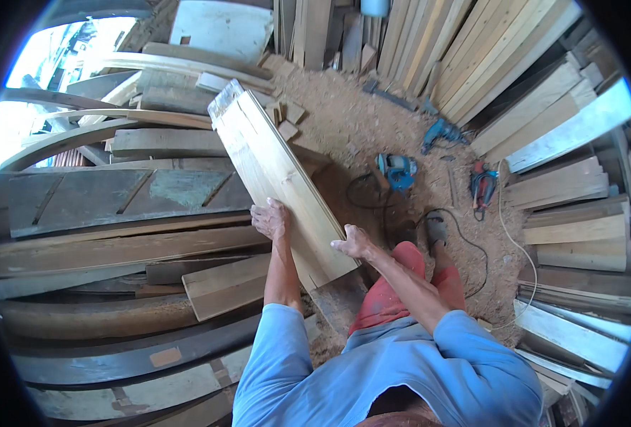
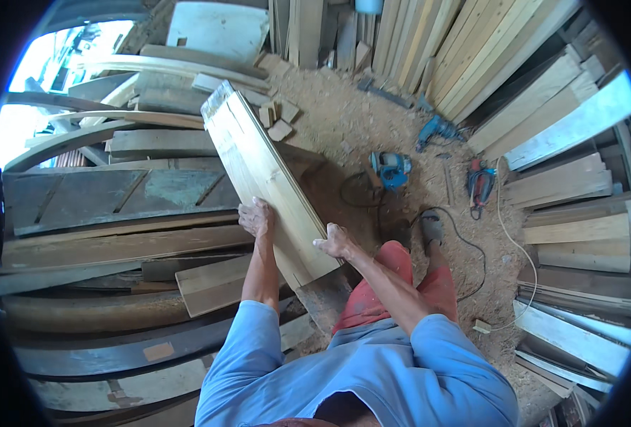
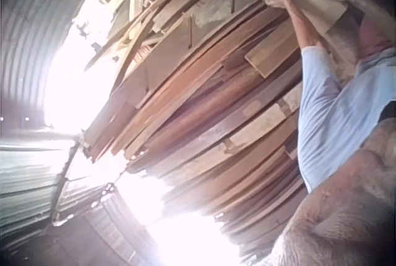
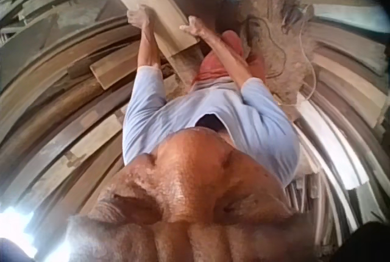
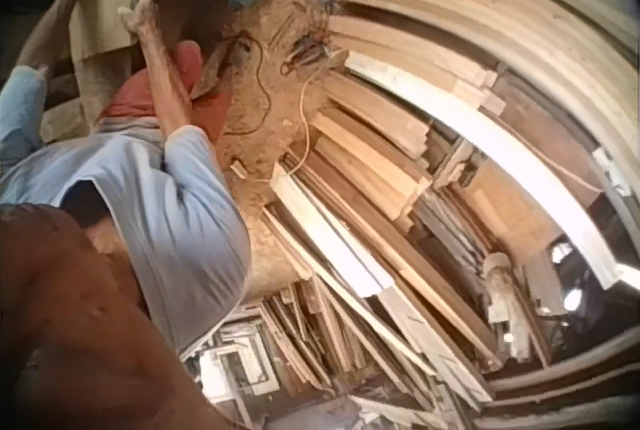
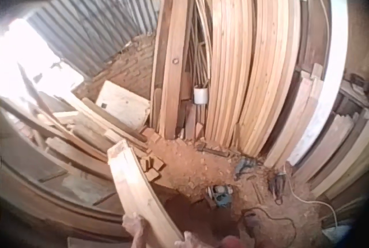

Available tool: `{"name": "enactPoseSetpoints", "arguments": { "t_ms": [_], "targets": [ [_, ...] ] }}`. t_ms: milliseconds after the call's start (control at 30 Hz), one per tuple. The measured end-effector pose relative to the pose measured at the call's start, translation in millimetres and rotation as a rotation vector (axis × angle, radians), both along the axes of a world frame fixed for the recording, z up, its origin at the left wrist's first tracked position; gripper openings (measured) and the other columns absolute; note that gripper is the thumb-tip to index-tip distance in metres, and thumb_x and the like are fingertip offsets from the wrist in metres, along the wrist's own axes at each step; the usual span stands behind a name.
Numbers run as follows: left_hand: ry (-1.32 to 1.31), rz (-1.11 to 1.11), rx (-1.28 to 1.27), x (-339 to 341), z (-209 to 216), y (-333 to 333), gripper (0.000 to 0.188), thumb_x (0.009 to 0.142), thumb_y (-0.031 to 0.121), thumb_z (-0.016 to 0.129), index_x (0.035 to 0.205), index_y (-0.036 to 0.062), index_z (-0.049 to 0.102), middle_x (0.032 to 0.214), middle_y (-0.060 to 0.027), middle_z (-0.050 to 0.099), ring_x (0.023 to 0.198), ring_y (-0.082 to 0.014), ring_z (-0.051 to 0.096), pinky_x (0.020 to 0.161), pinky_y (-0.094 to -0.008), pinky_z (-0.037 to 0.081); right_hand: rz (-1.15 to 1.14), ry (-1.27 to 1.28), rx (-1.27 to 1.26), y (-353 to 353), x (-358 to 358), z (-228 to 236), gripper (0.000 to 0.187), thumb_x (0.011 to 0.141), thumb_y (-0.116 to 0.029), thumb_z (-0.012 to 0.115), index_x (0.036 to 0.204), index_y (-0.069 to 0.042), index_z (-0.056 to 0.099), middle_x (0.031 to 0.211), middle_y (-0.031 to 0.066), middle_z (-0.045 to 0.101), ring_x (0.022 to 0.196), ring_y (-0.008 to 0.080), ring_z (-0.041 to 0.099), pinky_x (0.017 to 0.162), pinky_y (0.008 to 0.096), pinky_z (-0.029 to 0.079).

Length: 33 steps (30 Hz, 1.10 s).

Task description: The person uses a router to shape the edges of a wood board. The person then uses a tape measure to measure the dimensions of the board.

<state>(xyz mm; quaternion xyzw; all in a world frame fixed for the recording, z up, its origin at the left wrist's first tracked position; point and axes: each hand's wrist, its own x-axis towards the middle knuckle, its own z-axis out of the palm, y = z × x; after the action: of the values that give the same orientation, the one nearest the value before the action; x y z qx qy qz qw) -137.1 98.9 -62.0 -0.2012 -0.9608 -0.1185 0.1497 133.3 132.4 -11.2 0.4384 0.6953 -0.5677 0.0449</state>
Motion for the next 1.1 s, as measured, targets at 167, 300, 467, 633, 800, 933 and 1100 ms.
{"name": "enactPoseSetpoints", "arguments": {
  "t_ms": [167,300,467,633,800,933,1100],
  "targets": [
    [-0.530,-0.075,0.118,32.5,-2.3,-41.6,0.059,0.100,0.044,0.051,0.140,-0.0003,0.050,0.131,-0.0322,0.055,0.119,-0.0482,0.054,0.100,-0.0555,0.045,0.080,-0.063,0.133,-25.1,37.5,127.7,0.061,0.077,-0.043,0.076,0.108,0.006,0.059,0.108,0.0320,0.069,0.104,0.0475,0.068,0.094,0.0517,0.053],
    [-0.964,-0.165,0.710,102.2,11.1,-63.5,0.059,0.103,0.041,0.049,0.145,0.0005,0.045,0.136,-0.0270,0.054,0.124,-0.0399,0.053,0.103,-0.0483,0.044,0.090,-0.096,0.231,-80.7,54.9,171.6,0.059,0.072,-0.038,0.075,0.108,0.006,0.056,0.107,0.0330,0.068,0.103,0.0484,0.068,0.093,0.0538,0.053],
    [-1.445,-0.305,1.111,101.8,53.3,-99.7,0.059,0.106,0.037,0.045,0.152,0.0014,0.039,0.143,-0.0205,0.051,0.130,-0.0295,0.052,0.108,-0.0394,0.043,0.015,-0.009,0.320,-128.9,33.3,154.2,0.057,0.071,-0.037,0.076,0.102,0.005,0.053,0.098,0.0316,0.067,0.095,0.0496,0.067,0.088,0.0551,0.052],
    [-0.896,-0.537,0.723,139.4,147.4,-92.6,0.096,0.088,0.026,0.066,0.159,-0.0088,0.011,0.140,-0.0290,0.052,0.124,-0.0385,0.057,0.109,-0.0427,0.045,-0.032,-0.056,0.226,-127.5,33.1,155.0,0.060,0.072,-0.036,0.075,0.108,0.007,0.055,0.103,0.0343,0.068,0.101,0.0492,0.067,0.091,0.0525,0.052],
    [-0.839,-0.501,0.399,127.2,173.3,-82.4,0.110,0.074,0.016,0.064,0.159,-0.0090,-0.002,0.140,-0.0396,0.048,0.124,-0.0503,0.056,0.108,-0.0439,0.046,-0.019,-0.025,0.238,-122.0,26.6,154.0,0.062,0.073,-0.037,0.075,0.111,0.007,0.055,0.103,0.0349,0.068,0.102,0.0479,0.068,0.092,0.0508,0.053],
    [-0.879,-0.491,0.311,112.9,186.6,-93.4,0.110,0.073,0.014,0.064,0.159,-0.0086,-0.002,0.140,-0.0414,0.048,0.125,-0.0519,0.055,0.108,-0.0460,0.046,0.002,-0.058,0.212,-135.2,9.3,157.8,0.071,0.072,-0.039,0.078,0.117,0.011,0.054,0.106,0.0361,0.068,0.104,0.0469,0.069,0.094,0.0505,0.053],
    [-0.917,-0.668,0.276,101.2,185.7,-149.4,0.106,0.074,0.008,0.062,0.161,-0.0034,0.003,0.150,-0.0387,0.041,0.136,-0.0481,0.048,0.113,-0.0443,0.042,0.160,-0.036,0.077,-189.8,-2.6,149.4,0.071,0.073,-0.045,0.077,0.108,0.015,0.061,0.102,0.0387,0.068,0.099,0.0485,0.070,0.091,0.0509,0.054]
  ]
}}
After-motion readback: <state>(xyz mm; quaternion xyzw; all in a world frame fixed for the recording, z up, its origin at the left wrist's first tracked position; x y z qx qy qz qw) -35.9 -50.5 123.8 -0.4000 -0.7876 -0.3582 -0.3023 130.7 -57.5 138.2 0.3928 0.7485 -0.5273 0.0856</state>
